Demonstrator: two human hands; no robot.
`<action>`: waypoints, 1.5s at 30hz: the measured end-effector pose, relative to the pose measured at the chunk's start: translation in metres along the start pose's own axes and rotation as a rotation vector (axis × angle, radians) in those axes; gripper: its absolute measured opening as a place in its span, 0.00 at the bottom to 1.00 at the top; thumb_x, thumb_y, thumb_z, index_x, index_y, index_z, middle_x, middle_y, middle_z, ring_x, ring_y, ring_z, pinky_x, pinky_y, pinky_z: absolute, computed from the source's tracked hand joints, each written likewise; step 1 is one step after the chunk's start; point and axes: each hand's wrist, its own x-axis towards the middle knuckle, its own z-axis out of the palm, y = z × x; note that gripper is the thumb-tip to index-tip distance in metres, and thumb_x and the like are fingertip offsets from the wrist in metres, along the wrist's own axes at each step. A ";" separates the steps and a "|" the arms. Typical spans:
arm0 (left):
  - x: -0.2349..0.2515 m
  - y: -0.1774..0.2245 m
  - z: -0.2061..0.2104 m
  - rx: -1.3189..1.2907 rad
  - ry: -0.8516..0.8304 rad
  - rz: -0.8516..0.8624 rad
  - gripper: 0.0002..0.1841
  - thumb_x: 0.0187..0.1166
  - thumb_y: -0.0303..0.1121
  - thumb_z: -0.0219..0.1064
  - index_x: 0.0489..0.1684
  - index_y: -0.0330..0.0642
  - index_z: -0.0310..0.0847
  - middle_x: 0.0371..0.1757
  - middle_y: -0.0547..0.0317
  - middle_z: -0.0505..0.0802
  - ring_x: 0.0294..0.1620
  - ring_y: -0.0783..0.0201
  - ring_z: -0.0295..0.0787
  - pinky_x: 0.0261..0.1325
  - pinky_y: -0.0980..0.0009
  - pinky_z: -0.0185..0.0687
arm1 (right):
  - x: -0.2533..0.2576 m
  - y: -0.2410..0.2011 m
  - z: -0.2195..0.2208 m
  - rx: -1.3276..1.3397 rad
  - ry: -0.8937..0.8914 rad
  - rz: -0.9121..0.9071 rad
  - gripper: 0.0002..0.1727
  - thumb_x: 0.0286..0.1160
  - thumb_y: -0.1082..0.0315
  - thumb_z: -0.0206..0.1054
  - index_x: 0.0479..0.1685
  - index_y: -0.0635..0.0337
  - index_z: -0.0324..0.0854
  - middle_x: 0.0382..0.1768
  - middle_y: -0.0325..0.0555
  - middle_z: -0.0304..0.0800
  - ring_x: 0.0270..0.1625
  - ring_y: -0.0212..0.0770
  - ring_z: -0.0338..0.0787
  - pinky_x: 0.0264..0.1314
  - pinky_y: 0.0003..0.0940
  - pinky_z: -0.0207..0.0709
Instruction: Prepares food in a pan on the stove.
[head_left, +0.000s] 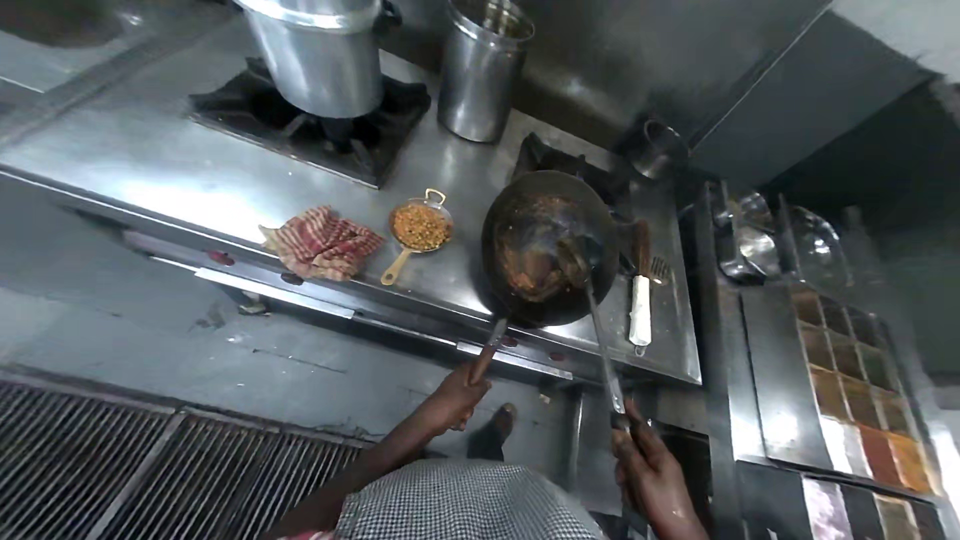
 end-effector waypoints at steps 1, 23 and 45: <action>0.000 0.000 0.003 0.040 0.014 0.001 0.24 0.90 0.45 0.59 0.79 0.46 0.61 0.29 0.56 0.78 0.17 0.66 0.74 0.20 0.70 0.77 | 0.002 -0.003 0.003 0.035 -0.009 0.017 0.33 0.90 0.57 0.58 0.94 0.42 0.57 0.37 0.47 0.86 0.19 0.40 0.79 0.18 0.38 0.78; -0.009 0.002 -0.018 -0.146 -0.119 0.078 0.26 0.90 0.53 0.56 0.76 0.44 0.66 0.38 0.54 0.86 0.30 0.61 0.88 0.37 0.62 0.91 | 0.073 -0.075 0.117 -0.171 -0.257 -0.473 0.33 0.84 0.56 0.66 0.90 0.40 0.65 0.54 0.45 0.90 0.32 0.39 0.88 0.36 0.42 0.87; 0.056 0.084 -0.168 -0.230 0.590 0.260 0.14 0.93 0.35 0.50 0.64 0.33 0.71 0.29 0.58 0.76 0.17 0.69 0.66 0.19 0.73 0.66 | 0.022 -0.015 0.036 0.231 0.072 -0.162 0.36 0.83 0.69 0.65 0.91 0.55 0.59 0.46 0.50 0.87 0.23 0.36 0.82 0.21 0.34 0.80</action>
